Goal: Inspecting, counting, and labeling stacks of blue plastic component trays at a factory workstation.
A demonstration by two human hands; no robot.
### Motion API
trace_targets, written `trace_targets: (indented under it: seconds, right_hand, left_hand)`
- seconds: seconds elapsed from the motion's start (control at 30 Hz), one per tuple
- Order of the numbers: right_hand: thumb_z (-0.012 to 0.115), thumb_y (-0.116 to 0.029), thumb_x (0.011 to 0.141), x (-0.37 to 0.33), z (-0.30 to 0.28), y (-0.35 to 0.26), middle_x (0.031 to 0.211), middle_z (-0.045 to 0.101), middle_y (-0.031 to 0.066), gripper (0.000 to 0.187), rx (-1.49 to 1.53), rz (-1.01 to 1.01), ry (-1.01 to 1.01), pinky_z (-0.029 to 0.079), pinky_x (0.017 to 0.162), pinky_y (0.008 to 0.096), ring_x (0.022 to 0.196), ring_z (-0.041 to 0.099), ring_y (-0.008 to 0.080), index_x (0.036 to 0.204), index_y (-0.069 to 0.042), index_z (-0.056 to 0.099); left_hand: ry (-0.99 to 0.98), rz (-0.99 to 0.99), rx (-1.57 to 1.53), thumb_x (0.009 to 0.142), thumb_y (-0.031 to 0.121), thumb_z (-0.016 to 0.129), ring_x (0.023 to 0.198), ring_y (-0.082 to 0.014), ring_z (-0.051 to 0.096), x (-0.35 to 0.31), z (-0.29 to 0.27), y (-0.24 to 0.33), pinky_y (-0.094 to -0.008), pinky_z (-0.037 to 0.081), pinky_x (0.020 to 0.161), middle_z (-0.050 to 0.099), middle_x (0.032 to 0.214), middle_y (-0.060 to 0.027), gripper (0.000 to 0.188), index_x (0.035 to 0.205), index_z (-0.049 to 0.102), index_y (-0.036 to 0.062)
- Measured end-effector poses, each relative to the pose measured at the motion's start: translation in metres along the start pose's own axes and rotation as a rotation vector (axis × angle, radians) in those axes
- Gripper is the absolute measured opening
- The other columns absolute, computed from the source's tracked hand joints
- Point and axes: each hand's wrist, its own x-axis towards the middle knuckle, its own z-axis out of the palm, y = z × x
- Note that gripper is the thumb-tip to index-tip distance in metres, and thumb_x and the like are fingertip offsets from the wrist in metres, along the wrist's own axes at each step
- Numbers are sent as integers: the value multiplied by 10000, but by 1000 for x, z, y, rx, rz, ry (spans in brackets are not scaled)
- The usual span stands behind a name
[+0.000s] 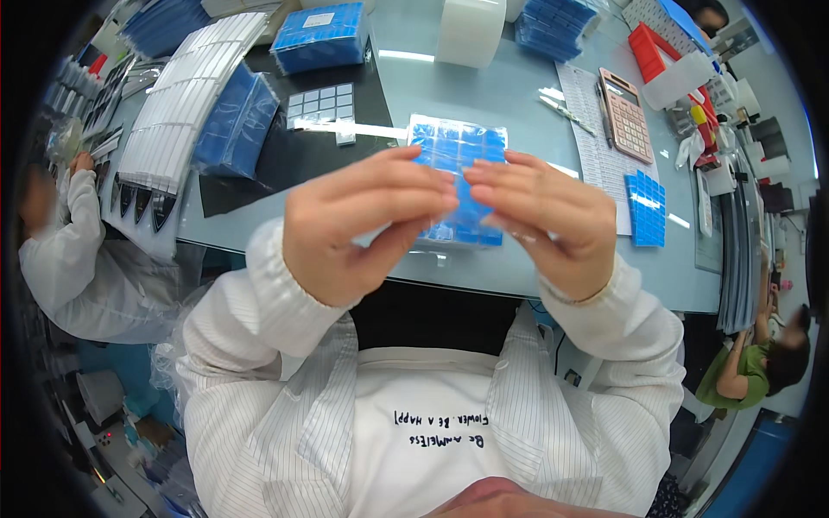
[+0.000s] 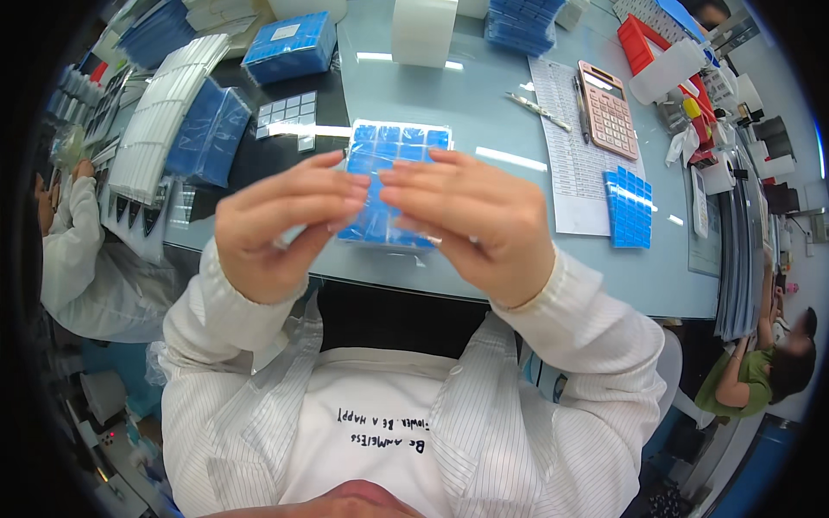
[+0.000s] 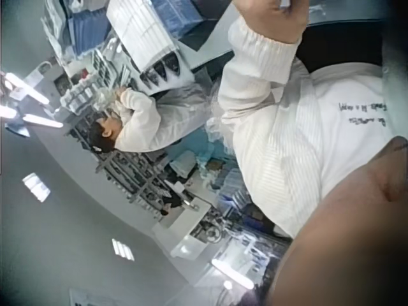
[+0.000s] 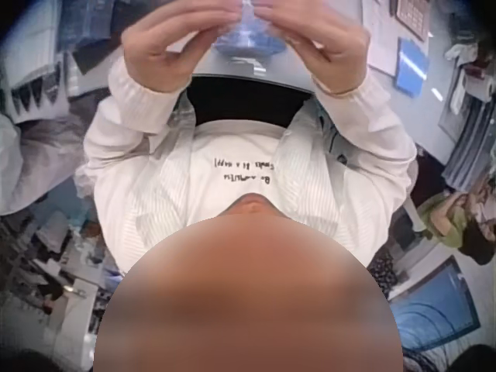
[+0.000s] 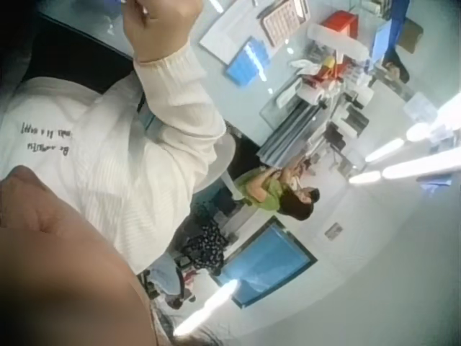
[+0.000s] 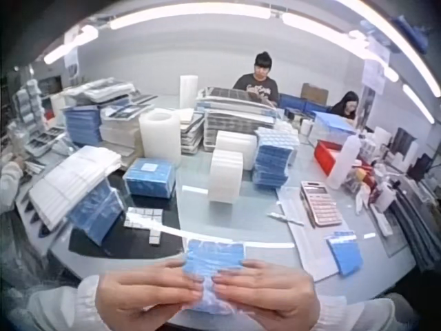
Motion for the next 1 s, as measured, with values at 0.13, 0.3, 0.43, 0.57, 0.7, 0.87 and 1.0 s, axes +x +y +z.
trace_targets:
  seconds: [0.13, 0.3, 0.43, 0.57, 0.7, 0.87, 1.0]
  right_hand:
    - [685, -44, 745, -17, 14, 0, 1046, 675, 147, 260, -173, -77, -13, 408, 991, 458, 1083, 614, 286, 1004, -21, 684]
    - [664, -109, 778, -33, 25, 4, 1081, 668, 124, 263, -272, -103, -57, 343, 1046, 474, 1109, 600, 272, 1031, -39, 681]
    - [657, -144, 795, -42, 30, 7, 1143, 640, 138, 307, -292, -107, -103, 321, 1060, 473, 1163, 561, 280, 1080, -28, 655]
    - [656, -166, 809, -49, 34, 3, 1182, 613, 167, 351, -324, -99, -122, 325, 1053, 482, 1196, 531, 301, 1117, -1, 622]
    - [651, -199, 825, -53, 22, -1, 1130, 635, 182, 361, -247, -129, -144, 351, 1031, 491, 1147, 568, 317, 1111, 18, 615]
    - [630, -174, 859, -47, 9, 4, 989, 674, 192, 296, 28, -18, 21, 429, 958, 481, 1011, 641, 330, 1058, 45, 629]
    - [685, -67, 785, -32, 26, 16, 994, 672, 183, 208, -126, -85, 93, 469, 917, 451, 996, 645, 328, 968, 30, 667]
  left_hand:
    - [-13, 6, 11, 735, -58, 681, 962, -249, 651, -22, 12, -2, -437, 470, 935, 681, 948, -92, 201, 916, 690, 28]
    - [-43, 12, 74, 730, -36, 696, 998, -254, 638, -39, 19, -9, -446, 456, 947, 684, 971, -79, 212, 930, 695, 36]
    - [-78, 68, 191, 726, 5, 704, 1020, -247, 631, -47, 20, -14, -426, 453, 941, 682, 1016, -70, 223, 944, 702, 50]
    - [-135, 174, 299, 732, 8, 671, 1028, -246, 630, -51, 15, -20, -420, 429, 953, 680, 1043, -69, 252, 975, 699, 69]
    - [-197, 200, 289, 723, 1, 659, 1031, -242, 631, -48, 6, -17, -426, 410, 961, 681, 1043, -71, 293, 1007, 689, 69]
    - [-110, -171, -166, 698, 53, 698, 958, -275, 637, -35, -5, -10, -434, 430, 931, 671, 1005, -98, 343, 1040, 673, 57]
    - [-156, 87, 109, 701, 120, 753, 975, -282, 618, -2, 12, -13, -410, 450, 914, 650, 1021, -102, 335, 1016, 666, 50]
